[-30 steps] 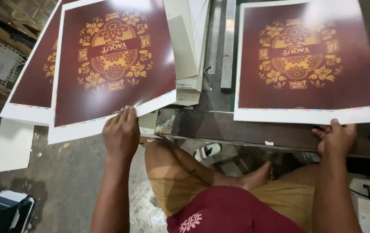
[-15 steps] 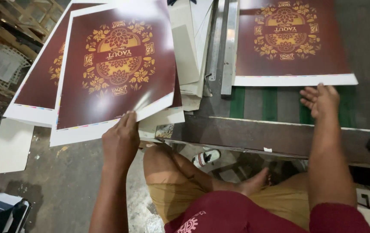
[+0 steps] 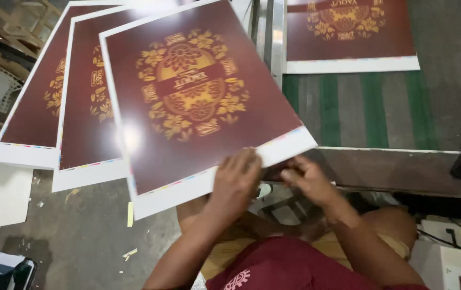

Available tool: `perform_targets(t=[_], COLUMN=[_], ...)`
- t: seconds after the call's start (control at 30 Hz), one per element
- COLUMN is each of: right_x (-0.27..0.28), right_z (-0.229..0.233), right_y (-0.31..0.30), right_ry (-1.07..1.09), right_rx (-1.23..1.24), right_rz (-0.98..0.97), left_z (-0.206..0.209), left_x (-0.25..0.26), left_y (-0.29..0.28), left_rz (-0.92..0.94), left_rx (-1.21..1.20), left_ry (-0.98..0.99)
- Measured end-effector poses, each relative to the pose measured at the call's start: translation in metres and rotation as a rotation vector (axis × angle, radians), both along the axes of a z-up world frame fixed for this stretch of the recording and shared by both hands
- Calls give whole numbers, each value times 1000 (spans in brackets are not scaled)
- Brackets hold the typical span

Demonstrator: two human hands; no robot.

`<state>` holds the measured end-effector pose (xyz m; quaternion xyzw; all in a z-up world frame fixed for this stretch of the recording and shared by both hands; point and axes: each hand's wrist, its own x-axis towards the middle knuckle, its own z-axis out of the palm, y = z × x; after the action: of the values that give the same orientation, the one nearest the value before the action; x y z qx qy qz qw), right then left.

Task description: The person sits on the floor and repeatedly picks up maroon printed sheets from a pile on the left, placing them onto a stack on the right. The person handles the sheets by hand, aligning them as they are moved between the two piles.

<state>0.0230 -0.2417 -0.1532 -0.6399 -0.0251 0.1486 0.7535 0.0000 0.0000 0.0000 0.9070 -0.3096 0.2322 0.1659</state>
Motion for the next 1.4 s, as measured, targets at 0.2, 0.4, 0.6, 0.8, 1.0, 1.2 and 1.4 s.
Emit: perform_targets(t=[0.2,0.4,0.6,0.8,1.0,1.2,1.4], right_x=[-5,-8,-44,-73,-56,10,100], right_z=[1,4,-27,-35,-52,-58,-71], right_y=[5,-82,-190,-224,-231,-220,-239], right_ry=[54,-79,-155,-206,-177,-114,-97], right_rx=[322,353,277,134,67,25,36], right_rz=[-253,-573,-754,-829,-884,-828,-749], left_z=[-15,-10,15,-4,26,46,46], left_x=[-10,0,10,12,16,9,7], left_y=[-21,47,102,124,125,120,125], left_rz=[-88,150,397,550,479,390,351], left_rx=[23,97,311,404,261,353,336], left_ry=[145,183,60,-39,-75,88,146])
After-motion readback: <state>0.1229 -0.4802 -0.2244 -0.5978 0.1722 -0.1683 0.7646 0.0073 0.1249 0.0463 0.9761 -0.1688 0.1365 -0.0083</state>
